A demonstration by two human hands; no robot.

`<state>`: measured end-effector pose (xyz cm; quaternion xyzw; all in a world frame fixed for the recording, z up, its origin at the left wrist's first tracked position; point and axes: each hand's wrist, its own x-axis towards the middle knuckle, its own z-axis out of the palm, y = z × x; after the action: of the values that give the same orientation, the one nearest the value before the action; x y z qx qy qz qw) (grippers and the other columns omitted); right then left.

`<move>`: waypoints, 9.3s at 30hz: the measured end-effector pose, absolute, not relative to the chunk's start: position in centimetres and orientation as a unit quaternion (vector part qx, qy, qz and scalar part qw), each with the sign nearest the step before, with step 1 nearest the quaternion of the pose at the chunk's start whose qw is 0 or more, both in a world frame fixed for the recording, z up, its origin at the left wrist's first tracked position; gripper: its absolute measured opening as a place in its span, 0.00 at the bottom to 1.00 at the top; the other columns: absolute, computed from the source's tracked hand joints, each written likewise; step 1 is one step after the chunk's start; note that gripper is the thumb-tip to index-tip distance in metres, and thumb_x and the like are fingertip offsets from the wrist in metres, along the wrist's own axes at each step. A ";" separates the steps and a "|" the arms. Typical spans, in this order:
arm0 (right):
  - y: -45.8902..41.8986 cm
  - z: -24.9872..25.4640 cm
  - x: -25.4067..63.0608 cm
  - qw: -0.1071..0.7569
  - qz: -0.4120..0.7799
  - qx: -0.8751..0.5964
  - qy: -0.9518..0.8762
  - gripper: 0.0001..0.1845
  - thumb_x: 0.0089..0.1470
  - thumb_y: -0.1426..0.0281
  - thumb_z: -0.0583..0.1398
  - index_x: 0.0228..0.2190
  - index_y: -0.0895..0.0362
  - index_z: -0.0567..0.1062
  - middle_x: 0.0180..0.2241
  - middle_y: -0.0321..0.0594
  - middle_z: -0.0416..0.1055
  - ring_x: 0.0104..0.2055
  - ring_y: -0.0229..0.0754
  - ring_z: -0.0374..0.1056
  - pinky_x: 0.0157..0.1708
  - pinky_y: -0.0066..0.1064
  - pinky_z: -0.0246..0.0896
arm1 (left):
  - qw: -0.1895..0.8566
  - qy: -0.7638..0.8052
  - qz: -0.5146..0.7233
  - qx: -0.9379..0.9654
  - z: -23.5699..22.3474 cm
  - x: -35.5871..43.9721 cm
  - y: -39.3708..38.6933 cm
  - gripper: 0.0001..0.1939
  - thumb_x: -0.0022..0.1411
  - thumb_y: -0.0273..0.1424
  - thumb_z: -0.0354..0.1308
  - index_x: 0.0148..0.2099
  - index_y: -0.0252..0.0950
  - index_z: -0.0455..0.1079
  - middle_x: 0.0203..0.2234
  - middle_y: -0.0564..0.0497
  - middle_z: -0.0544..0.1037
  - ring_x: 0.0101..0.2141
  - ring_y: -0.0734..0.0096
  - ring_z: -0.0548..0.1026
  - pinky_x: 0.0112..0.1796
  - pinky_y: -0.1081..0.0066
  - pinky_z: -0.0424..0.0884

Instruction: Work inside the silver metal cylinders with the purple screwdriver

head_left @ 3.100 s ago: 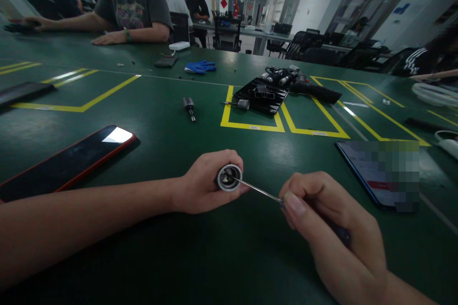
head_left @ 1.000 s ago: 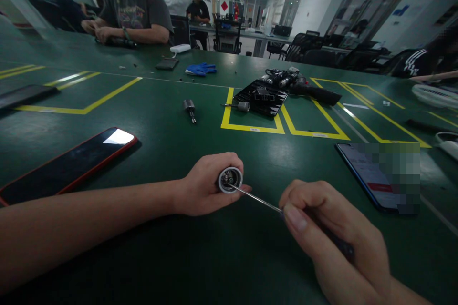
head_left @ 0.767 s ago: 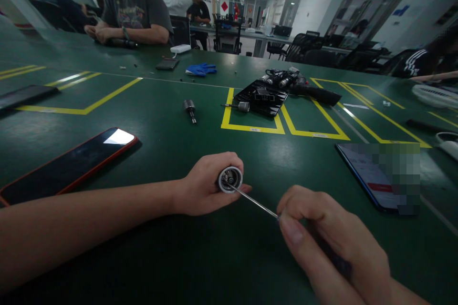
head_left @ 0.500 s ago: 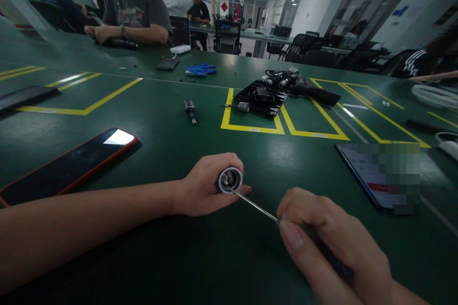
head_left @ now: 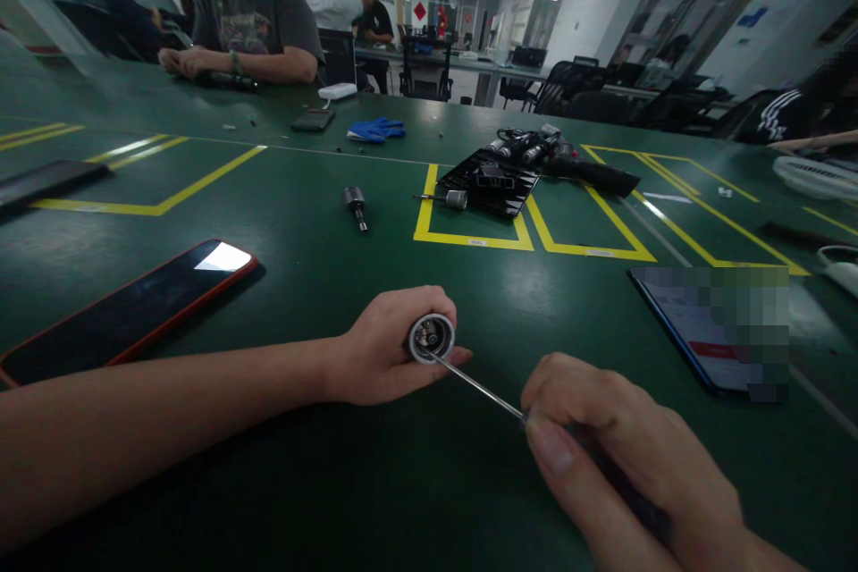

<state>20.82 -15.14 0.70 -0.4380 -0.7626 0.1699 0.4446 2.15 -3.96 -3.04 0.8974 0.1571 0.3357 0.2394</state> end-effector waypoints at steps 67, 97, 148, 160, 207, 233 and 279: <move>-15.3 0.9 20.8 0.442 0.167 -0.440 -0.764 0.08 0.50 0.80 0.53 0.25 0.56 0.66 0.18 0.34 0.65 0.19 0.34 0.63 0.18 0.24 0.60 | 0.242 0.155 0.328 0.900 -3.0 2.3 -4.0 0.07 0.57 0.28 0.58 0.34 0.34 0.60 0.25 0.55 0.66 0.24 0.78 0.65 0.24 0.77 0.62; -14.8 -0.1 19.9 0.427 0.072 -0.452 -0.780 0.10 0.45 0.80 0.55 0.27 0.54 0.61 0.19 0.33 0.63 0.18 0.35 0.63 0.16 0.26 0.56 | 0.244 0.146 0.339 0.897 -3.3 2.2 -3.8 0.08 0.56 0.26 0.58 0.34 0.34 0.60 0.25 0.56 0.66 0.24 0.79 0.65 0.25 0.78 0.63; -14.1 -0.5 20.9 0.507 0.350 -0.456 -0.642 0.06 0.54 0.76 0.54 0.27 0.55 0.64 0.23 0.32 0.61 0.21 0.33 0.55 0.18 0.25 0.50 | 0.260 0.154 0.342 0.890 -2.9 2.1 -4.1 0.08 0.56 0.27 0.59 0.34 0.33 0.61 0.25 0.55 0.66 0.23 0.79 0.65 0.25 0.78 0.63; -14.2 -0.2 20.8 0.500 0.303 -0.450 -0.675 0.07 0.52 0.78 0.52 0.28 0.54 0.63 0.23 0.33 0.61 0.21 0.34 0.56 0.18 0.26 0.52 | 0.256 0.137 0.350 0.891 -2.9 2.2 -3.8 0.07 0.56 0.27 0.58 0.33 0.34 0.61 0.24 0.55 0.66 0.23 0.79 0.65 0.24 0.78 0.62; -13.9 -1.4 21.0 0.555 0.499 -0.417 -0.518 0.05 0.56 0.72 0.56 0.28 0.54 0.67 0.24 0.32 0.61 0.23 0.33 0.55 0.20 0.27 0.48 | 0.246 0.150 0.344 0.893 -2.9 2.1 -4.1 0.08 0.56 0.28 0.58 0.34 0.34 0.60 0.24 0.55 0.66 0.23 0.79 0.65 0.24 0.78 0.62; -14.1 -1.4 21.2 0.554 0.505 -0.418 -0.514 0.04 0.56 0.72 0.56 0.28 0.53 0.67 0.24 0.31 0.60 0.24 0.33 0.54 0.21 0.28 0.47 | 0.248 0.156 0.340 0.894 -2.9 2.1 -4.0 0.08 0.56 0.28 0.58 0.34 0.34 0.60 0.24 0.55 0.67 0.23 0.79 0.65 0.24 0.78 0.63; -14.5 -1.1 21.0 0.535 0.429 -0.405 -0.605 0.05 0.57 0.75 0.53 0.30 0.53 0.65 0.26 0.34 0.60 0.25 0.36 0.54 0.21 0.29 0.49 | 0.260 0.170 0.346 0.885 -2.9 2.1 -4.0 0.08 0.55 0.27 0.59 0.34 0.34 0.61 0.24 0.56 0.67 0.23 0.79 0.65 0.24 0.78 0.63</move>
<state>21.03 -14.53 -1.11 -0.4053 -0.6050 0.4286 0.5348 2.08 -4.04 -2.94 0.8853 0.1700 0.3463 0.2597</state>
